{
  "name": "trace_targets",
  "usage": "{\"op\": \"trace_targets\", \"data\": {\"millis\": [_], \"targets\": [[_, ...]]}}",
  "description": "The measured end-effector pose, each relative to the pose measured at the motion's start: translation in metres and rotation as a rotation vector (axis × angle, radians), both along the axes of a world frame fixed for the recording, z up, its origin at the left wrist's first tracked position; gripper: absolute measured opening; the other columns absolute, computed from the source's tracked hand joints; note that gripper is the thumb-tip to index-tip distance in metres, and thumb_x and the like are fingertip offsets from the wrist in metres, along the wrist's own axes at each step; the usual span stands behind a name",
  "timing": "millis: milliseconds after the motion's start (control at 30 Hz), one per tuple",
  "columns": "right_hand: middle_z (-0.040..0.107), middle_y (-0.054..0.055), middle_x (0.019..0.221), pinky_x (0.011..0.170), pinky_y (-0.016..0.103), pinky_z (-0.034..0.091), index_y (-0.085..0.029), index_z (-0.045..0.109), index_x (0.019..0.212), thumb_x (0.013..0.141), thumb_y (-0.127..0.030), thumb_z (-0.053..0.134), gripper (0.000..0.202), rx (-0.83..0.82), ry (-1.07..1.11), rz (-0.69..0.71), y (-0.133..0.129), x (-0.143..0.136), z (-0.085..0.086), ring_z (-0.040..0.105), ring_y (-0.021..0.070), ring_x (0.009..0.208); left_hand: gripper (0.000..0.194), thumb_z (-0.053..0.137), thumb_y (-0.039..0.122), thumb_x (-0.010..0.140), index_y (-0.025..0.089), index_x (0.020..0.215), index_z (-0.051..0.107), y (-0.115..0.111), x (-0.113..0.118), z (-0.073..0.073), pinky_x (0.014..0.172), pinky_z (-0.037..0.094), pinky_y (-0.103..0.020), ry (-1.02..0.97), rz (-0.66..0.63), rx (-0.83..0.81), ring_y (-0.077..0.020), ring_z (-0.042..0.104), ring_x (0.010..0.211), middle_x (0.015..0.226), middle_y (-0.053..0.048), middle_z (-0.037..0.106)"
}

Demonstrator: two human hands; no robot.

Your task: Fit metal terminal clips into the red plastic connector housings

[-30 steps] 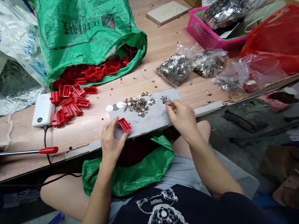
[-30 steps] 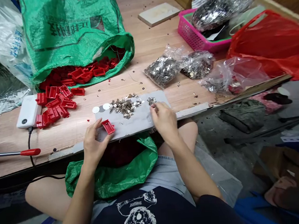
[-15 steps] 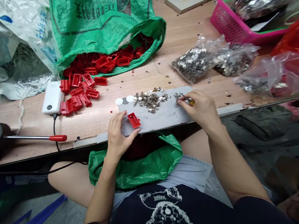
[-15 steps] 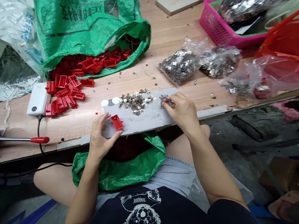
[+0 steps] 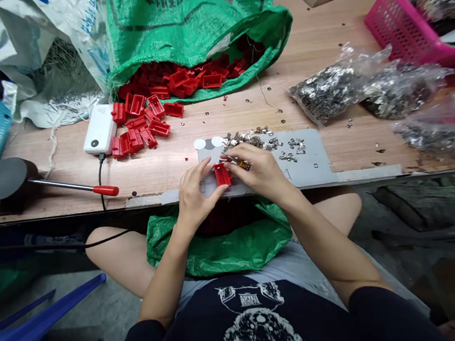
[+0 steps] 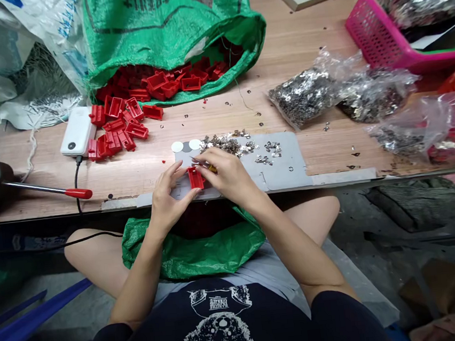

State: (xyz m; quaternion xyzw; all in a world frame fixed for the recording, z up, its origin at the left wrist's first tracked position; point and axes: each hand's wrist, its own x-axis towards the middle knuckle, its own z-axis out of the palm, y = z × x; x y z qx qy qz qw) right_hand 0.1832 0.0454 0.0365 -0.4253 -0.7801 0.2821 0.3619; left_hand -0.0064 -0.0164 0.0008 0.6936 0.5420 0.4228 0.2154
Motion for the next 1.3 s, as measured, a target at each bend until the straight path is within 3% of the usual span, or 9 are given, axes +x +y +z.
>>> {"op": "trace_targets", "data": {"millis": [533, 900, 1033, 1200, 1300], "targets": [[0.07, 0.007, 0.101, 0.077, 0.03, 0.051, -0.021, 0.069, 0.091, 0.086, -0.01, 0.058, 0.017, 0.048, -0.117, 0.112, 0.004, -0.003, -0.005, 0.067, 0.0201, 0.089, 0.069, 0.081, 0.035, 0.086, 0.026, 0.145, 0.046, 0.0, 0.0, 0.002, 0.108, 0.05, -0.044, 0.029, -0.001, 0.042, -0.0231, 0.066, 0.119, 0.121, -0.005, 0.074], [0.072, 0.008, 0.103, 0.077, 0.031, 0.052, -0.019, 0.074, 0.093, 0.09, -0.014, 0.059, 0.017, 0.106, -0.219, 0.092, 0.004, -0.002, -0.006, 0.069, 0.0208, 0.09, 0.067, 0.081, 0.036, 0.085, 0.025, 0.143, 0.048, 0.001, 0.001, 0.001, 0.107, 0.05, -0.044, 0.037, 0.009, 0.036, -0.0235, 0.066, 0.119, 0.122, -0.005, 0.074], [0.07, 0.008, 0.11, 0.082, 0.033, 0.053, -0.022, 0.077, 0.108, 0.095, -0.022, 0.059, 0.022, 0.057, -0.244, 0.119, 0.003, 0.005, 0.0, 0.068, 0.0214, 0.095, 0.068, 0.081, 0.038, 0.086, 0.025, 0.144, 0.048, 0.001, 0.001, 0.001, 0.107, 0.05, -0.043, 0.043, 0.017, 0.025, -0.0236, 0.065, 0.12, 0.123, -0.006, 0.074], [0.068, 0.009, 0.102, 0.082, 0.037, 0.054, -0.022, 0.065, 0.138, 0.105, -0.034, 0.044, 0.04, -0.065, -0.199, -0.094, -0.022, 0.009, 0.008, 0.066, 0.0223, 0.09, 0.06, 0.08, 0.043, 0.085, 0.022, 0.136, 0.058, 0.002, 0.005, -0.001, 0.104, 0.052, -0.044, 0.108, 0.039, 0.045, -0.025, 0.066, 0.114, 0.122, -0.009, 0.073], [0.065, 0.011, 0.103, 0.08, 0.038, 0.056, -0.019, 0.061, 0.143, 0.106, -0.029, 0.041, 0.043, -0.079, -0.223, -0.105, -0.044, 0.003, 0.008, 0.066, 0.0227, 0.089, 0.053, 0.078, 0.047, 0.085, 0.021, 0.129, 0.063, 0.002, 0.007, -0.002, 0.103, 0.052, -0.044, 0.126, 0.048, 0.089, -0.0254, 0.067, 0.113, 0.12, -0.009, 0.074]]}}
